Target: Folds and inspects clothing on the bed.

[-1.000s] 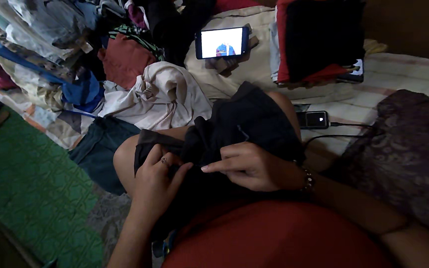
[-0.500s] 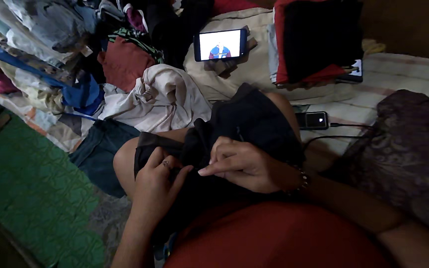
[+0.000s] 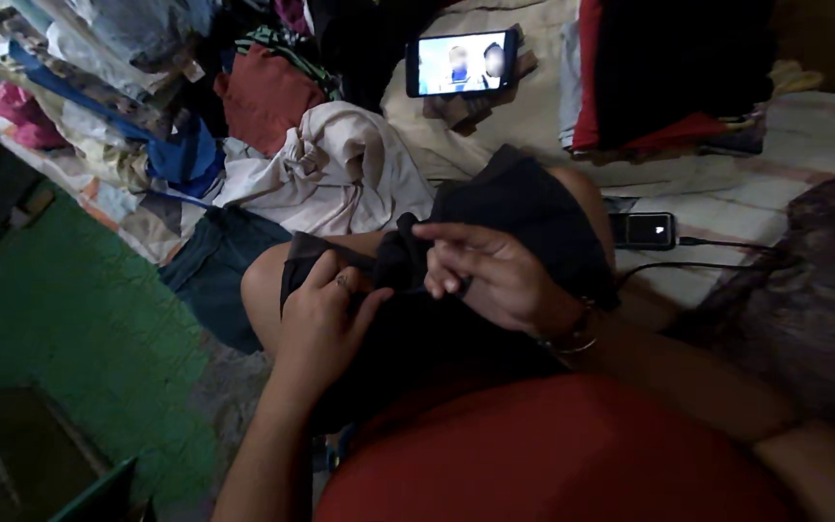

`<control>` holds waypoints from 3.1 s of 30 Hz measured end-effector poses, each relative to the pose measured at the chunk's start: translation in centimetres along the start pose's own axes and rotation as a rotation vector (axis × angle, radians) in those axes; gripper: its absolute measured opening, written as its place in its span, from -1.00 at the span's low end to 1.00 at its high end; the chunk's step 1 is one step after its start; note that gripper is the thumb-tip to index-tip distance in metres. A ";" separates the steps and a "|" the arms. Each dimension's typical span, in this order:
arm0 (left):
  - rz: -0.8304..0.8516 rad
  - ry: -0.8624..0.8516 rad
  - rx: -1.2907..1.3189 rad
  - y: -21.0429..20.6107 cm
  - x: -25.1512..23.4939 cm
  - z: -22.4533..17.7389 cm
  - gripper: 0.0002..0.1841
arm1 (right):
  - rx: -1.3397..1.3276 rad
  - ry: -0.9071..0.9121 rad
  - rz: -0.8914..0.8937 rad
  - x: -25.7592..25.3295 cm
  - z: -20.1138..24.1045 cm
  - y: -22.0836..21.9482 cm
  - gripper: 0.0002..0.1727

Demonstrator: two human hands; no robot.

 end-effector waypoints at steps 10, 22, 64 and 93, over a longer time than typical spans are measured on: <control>0.143 -0.008 0.496 1.1 -0.5 -0.2 -0.73 | 0.025 0.022 0.070 0.2 1.3 -0.8 -0.58; 0.240 -0.053 1.160 -2.8 -0.5 -3.9 -0.73 | 0.376 0.023 0.103 1.5 1.4 -1.3 -0.59; -0.084 -0.199 0.666 -3.8 1.5 -4.0 -0.90 | 0.533 0.239 0.066 2.5 1.7 -1.3 -0.71; 0.057 -0.051 1.056 -4.4 0.6 -2.9 -0.88 | 1.169 0.551 0.223 2.9 1.1 -2.7 -0.66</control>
Point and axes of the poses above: each hand's wrist, its own x-axis away from the middle knuckle, its own y-axis out of the back of the hand, z = x × y, the point moved 4 cm from there along -x, towards the middle knuckle, and after that the axes turned 6 degrees about z, right-handed, at the moved point
